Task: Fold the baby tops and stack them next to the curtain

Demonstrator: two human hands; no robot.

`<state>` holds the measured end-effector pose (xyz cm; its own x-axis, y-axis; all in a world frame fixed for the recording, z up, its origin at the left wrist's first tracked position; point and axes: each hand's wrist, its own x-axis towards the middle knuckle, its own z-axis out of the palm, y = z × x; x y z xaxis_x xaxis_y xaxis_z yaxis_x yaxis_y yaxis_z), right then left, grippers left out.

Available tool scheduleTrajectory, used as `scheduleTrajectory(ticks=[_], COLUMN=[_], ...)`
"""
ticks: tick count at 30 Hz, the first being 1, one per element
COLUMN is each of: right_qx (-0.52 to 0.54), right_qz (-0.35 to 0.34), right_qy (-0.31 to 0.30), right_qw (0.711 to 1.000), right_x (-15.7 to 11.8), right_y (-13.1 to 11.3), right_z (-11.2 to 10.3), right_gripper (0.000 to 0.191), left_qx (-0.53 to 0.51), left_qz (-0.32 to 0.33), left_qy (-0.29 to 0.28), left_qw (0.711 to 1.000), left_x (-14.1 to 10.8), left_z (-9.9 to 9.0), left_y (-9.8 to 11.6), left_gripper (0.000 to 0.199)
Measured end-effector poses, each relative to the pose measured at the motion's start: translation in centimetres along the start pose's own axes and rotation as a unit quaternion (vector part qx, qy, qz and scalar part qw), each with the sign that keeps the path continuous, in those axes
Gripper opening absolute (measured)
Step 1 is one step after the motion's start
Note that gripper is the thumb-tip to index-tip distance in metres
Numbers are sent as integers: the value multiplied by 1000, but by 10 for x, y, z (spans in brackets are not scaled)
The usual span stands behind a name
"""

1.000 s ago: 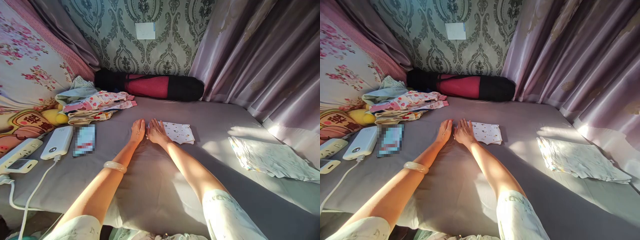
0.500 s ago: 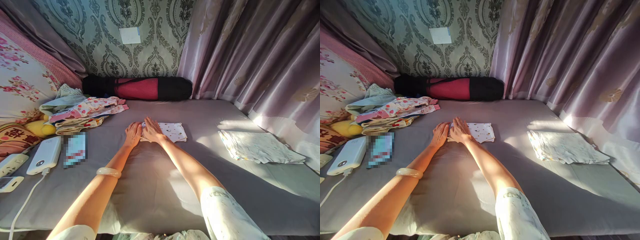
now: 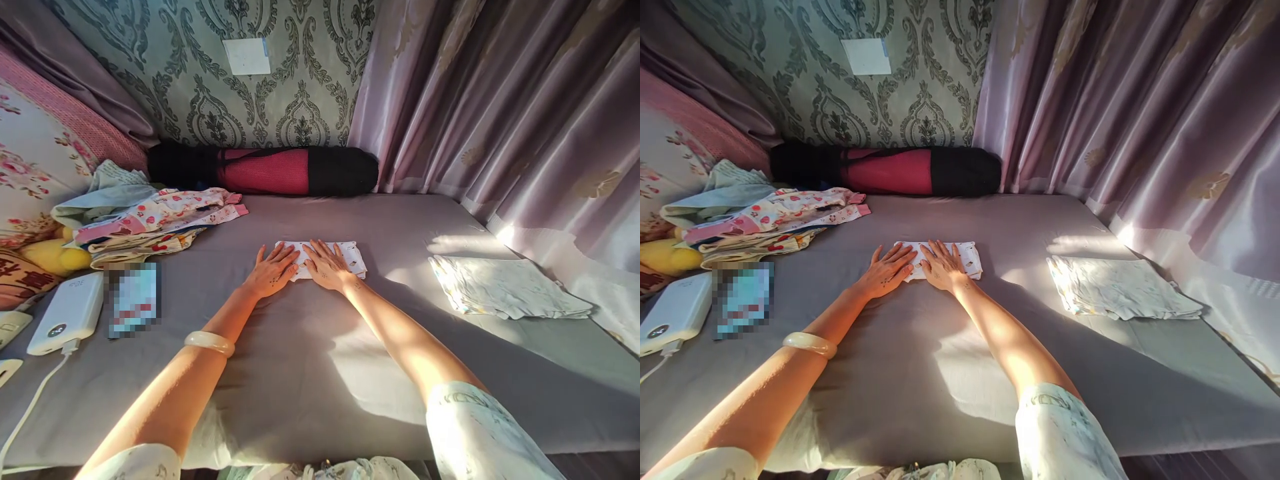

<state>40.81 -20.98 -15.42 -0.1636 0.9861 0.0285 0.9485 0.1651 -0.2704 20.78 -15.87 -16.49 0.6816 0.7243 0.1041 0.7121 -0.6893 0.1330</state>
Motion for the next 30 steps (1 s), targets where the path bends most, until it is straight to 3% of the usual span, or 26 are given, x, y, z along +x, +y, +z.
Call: scheduleTrajectory(ticks=[8, 15, 26, 30], right_qx=[14, -50, -29, -36], right_qz=[-2, 78, 90, 78], right_qy=[-14, 24, -11, 38], right_qw=[1000, 995, 995, 996], right_x=[0, -13, -16, -24], right_y=[2, 20, 26, 37], right_z=[-5, -9, -11, -17], right_gripper=[57, 61, 62, 60], left_qx=[-6, -32, -41, -57], left_qz=[-9, -23, -37, -48], left_qy=[6, 27, -24, -44], left_qw=[1000, 999, 998, 996], left_x=[1, 2, 5, 7], left_z=[5, 9, 3, -3], left_y=[-2, -6, -8, -9], left_gripper=[54, 52, 59, 61])
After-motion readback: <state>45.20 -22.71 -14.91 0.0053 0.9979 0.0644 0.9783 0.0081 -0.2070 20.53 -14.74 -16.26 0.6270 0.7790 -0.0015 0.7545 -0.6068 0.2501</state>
